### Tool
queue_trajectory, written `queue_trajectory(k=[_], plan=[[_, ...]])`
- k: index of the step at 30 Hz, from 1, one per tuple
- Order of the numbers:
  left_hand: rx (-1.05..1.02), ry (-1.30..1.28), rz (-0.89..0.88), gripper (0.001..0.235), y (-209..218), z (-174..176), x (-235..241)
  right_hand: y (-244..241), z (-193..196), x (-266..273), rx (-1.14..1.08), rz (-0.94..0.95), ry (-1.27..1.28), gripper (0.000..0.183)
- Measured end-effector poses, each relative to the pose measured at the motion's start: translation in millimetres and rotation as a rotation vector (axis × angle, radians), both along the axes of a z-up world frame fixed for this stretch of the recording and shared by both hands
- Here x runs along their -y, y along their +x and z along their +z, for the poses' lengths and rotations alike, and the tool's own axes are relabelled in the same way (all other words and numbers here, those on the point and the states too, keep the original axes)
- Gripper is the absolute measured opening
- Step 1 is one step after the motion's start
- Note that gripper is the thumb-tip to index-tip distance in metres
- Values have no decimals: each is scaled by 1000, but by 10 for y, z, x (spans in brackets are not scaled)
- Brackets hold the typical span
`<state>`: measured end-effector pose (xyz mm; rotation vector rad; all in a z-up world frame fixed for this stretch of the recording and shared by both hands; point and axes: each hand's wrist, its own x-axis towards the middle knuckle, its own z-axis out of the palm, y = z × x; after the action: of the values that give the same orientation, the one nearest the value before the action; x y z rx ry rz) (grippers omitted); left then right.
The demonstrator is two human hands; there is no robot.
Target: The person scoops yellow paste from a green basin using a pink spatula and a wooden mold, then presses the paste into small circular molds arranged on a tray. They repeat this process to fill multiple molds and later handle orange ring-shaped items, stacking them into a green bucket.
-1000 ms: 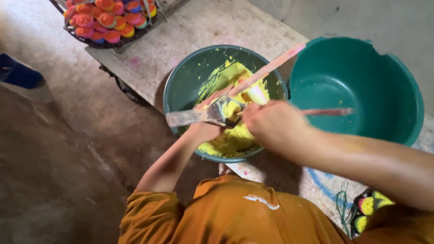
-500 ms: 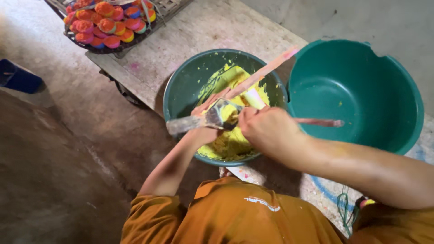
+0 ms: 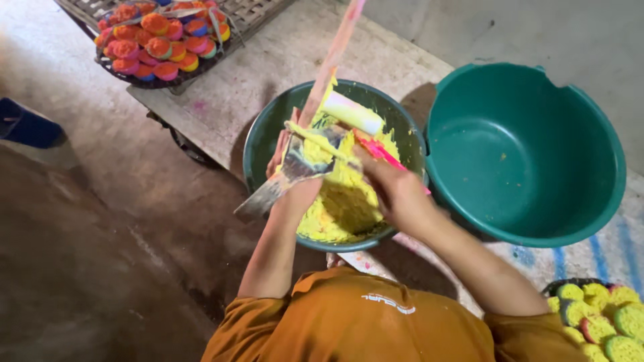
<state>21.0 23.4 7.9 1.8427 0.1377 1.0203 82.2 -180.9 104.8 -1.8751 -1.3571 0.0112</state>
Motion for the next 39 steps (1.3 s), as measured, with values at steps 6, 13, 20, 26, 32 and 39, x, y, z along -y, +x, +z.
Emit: queue_trajectory(k=[6,13,20,26,32,39], plan=[[19,-875,-396,72,-54,-119,-304,41,-236,224,-457,-105,-620,51],[-558,1078,764,57,34,131,-74,74,-568,-40,-280,-61,-81,43],[-201,-226,-310,44,-262,-264,-567,587,73,378,92,142,150,38],[-356,-606,-602,43,-697,-425,-663,1153,578,343,272,2,-200,47],[-172,-813,-630,46,-625,-100,-355,996,477,200,203,21,-124,46],[129,-822,-602,41,-355,209,-135,945,-226,39,-6,-17,1,43]])
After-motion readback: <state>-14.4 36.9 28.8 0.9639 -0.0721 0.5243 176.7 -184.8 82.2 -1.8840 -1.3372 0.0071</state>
